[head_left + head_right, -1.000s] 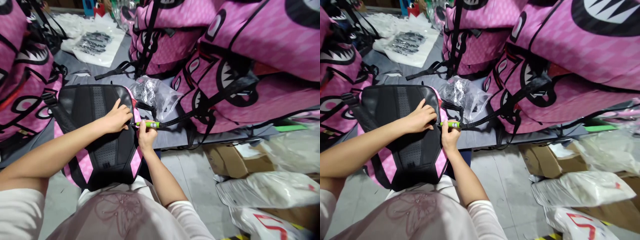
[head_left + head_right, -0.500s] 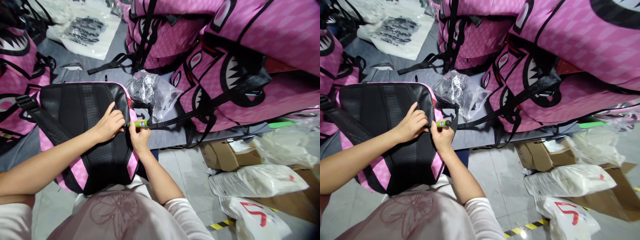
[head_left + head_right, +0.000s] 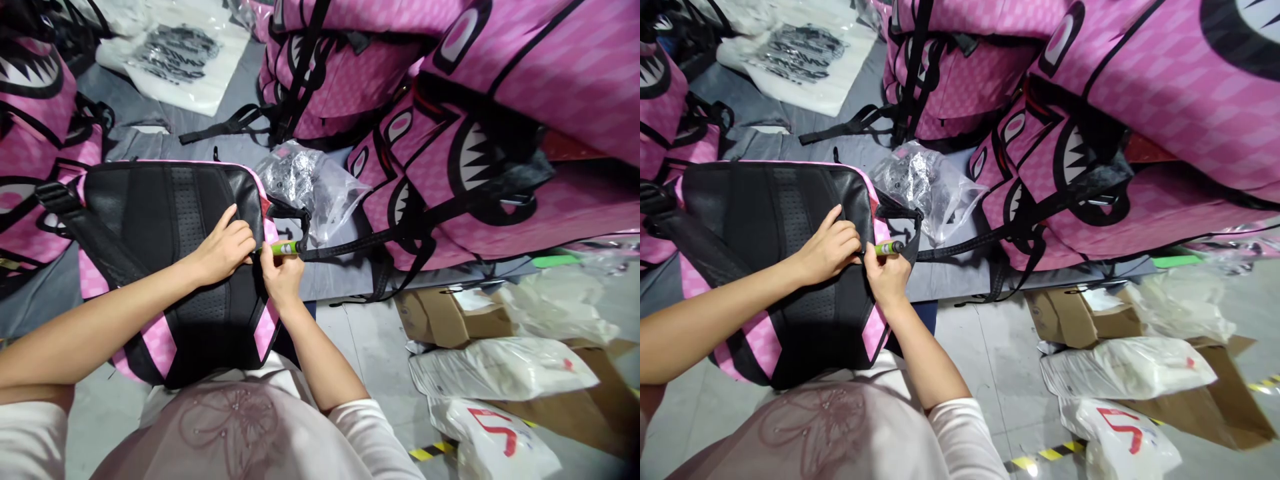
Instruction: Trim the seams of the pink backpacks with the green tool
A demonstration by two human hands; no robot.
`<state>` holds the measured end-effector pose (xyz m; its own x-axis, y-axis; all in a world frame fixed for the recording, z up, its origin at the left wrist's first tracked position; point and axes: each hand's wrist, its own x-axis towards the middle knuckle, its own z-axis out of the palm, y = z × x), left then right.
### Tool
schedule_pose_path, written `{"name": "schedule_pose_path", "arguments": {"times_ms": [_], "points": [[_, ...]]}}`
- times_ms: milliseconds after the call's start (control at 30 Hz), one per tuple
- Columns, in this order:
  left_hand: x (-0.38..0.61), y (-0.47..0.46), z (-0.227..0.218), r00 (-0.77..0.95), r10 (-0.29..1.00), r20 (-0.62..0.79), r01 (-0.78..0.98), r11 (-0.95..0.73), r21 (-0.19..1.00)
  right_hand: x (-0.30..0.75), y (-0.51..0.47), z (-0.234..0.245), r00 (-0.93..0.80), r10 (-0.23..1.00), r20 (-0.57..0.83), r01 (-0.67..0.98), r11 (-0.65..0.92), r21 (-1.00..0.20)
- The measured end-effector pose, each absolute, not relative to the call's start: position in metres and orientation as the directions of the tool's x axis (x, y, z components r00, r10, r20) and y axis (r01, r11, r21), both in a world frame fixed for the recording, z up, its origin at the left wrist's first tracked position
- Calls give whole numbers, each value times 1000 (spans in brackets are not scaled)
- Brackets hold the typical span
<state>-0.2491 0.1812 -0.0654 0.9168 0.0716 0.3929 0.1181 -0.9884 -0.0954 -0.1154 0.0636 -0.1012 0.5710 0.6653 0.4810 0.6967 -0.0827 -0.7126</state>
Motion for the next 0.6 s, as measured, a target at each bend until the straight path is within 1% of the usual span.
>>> {"name": "schedule_pose_path", "arguments": {"times_ms": [133,300,367,500,533,600], "points": [[-249,181,-65,913,65,403,113,-989,-97,-116,64,-101,595,668,447,688,-136,-713],[-248,181,-65,914,69,400,116,-989,-95,-116,64,-99,614,670,418,667,-156,-729],[-248,181,-65,915,78,396,118,-990,-77,-116,65,-99,614,676,407,658,-154,-737],[-248,181,-65,913,112,392,118,-993,10,-116,66,-99,645,658,389,634,-176,-753],[-248,181,-65,913,113,393,116,-993,17,-116,66,-100,647,657,387,631,-176,-755],[-248,181,-65,913,105,394,118,-993,-7,-116,66,-100,643,663,385,632,-174,-756]]}}
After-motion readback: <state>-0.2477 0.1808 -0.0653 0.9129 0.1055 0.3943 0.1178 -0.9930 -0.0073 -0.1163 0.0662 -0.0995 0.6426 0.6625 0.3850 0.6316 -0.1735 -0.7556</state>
